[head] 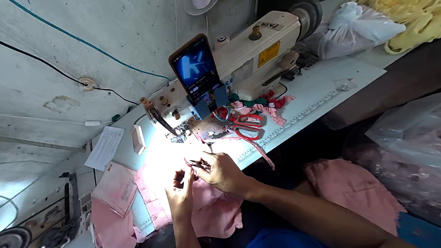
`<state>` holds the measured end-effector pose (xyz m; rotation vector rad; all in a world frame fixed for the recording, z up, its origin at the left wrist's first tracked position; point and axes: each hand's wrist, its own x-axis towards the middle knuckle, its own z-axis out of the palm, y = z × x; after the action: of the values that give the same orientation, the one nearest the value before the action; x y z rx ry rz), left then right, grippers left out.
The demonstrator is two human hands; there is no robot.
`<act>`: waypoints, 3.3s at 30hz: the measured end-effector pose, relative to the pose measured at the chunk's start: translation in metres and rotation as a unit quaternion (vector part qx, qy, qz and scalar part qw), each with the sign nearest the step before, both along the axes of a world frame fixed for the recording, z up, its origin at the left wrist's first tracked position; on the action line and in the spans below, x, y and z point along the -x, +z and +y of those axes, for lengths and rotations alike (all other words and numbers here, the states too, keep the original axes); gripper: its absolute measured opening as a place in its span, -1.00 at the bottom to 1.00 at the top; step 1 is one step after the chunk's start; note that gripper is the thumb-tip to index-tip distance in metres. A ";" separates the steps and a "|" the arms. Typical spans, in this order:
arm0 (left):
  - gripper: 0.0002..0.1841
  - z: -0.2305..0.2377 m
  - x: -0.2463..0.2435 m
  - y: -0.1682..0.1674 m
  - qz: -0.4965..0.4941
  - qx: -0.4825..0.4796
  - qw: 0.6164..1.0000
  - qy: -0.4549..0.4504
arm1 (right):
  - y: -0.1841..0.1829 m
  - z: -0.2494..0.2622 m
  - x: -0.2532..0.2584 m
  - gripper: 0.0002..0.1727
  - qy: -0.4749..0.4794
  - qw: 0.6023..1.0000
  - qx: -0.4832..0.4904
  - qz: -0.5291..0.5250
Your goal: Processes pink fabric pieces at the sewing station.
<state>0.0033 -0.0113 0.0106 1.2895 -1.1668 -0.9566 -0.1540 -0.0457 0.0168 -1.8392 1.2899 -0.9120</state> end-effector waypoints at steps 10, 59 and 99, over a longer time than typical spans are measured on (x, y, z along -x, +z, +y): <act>-0.86 -0.001 0.002 0.002 -0.035 0.011 0.999 -0.026 | 0.002 -0.009 0.009 -0.75 0.020 0.976 -0.143 -0.165; -0.87 -0.011 0.010 0.006 -0.028 0.008 1.000 0.007 | 0.006 0.017 0.018 -0.70 0.041 0.958 -0.222 -0.179; -0.82 -0.014 0.016 0.004 0.002 0.000 1.000 0.012 | -0.006 0.001 0.010 -0.79 -0.010 0.959 -0.182 -0.219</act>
<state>-0.0123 -0.0254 0.0149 1.2989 -1.1462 -0.9406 -0.1638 -0.0451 0.0113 -1.2554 1.1075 -0.9536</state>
